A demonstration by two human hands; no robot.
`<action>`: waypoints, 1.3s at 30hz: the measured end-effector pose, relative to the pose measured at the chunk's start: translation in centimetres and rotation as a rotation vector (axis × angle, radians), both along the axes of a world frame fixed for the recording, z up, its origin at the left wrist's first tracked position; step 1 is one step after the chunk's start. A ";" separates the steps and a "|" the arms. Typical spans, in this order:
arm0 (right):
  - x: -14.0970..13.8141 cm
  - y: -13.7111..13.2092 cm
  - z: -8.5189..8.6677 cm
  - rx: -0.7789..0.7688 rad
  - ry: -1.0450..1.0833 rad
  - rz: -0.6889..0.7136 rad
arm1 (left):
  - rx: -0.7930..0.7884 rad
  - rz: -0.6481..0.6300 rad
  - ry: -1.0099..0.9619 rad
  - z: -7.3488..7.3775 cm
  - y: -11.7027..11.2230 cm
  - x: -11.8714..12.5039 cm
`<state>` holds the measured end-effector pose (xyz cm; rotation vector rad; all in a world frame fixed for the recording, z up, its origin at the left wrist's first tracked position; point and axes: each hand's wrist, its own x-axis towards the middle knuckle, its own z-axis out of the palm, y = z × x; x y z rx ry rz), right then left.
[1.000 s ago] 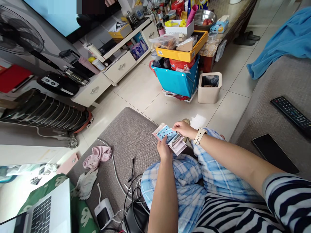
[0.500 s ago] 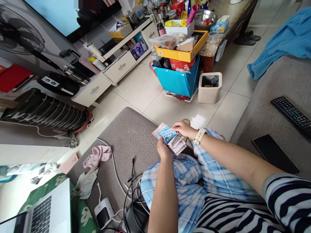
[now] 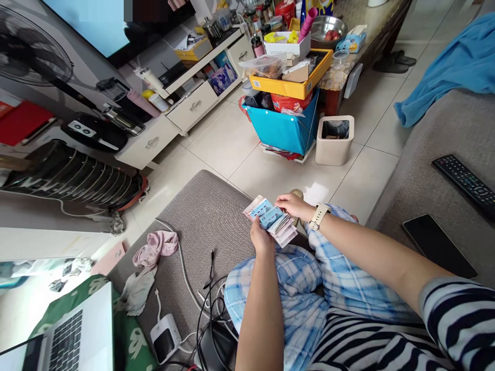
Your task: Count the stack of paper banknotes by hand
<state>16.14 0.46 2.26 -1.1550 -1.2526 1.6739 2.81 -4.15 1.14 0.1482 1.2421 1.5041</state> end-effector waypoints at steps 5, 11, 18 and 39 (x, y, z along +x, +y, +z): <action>0.1 0.0 0.0 0.028 -0.035 0.031 | -0.021 0.002 -0.008 -0.2 0.1 -0.1; 0.0 0.0 0.0 0.040 -0.073 -0.012 | 0.008 0.002 0.084 -0.6 0.0 -0.4; 0.0 0.1 0.2 0.058 -0.132 -0.079 | 0.059 -0.068 0.117 -0.2 -0.2 -0.1; 0.2 0.1 -0.1 0.059 -0.167 0.002 | 0.028 -0.028 0.061 -0.8 0.0 -0.4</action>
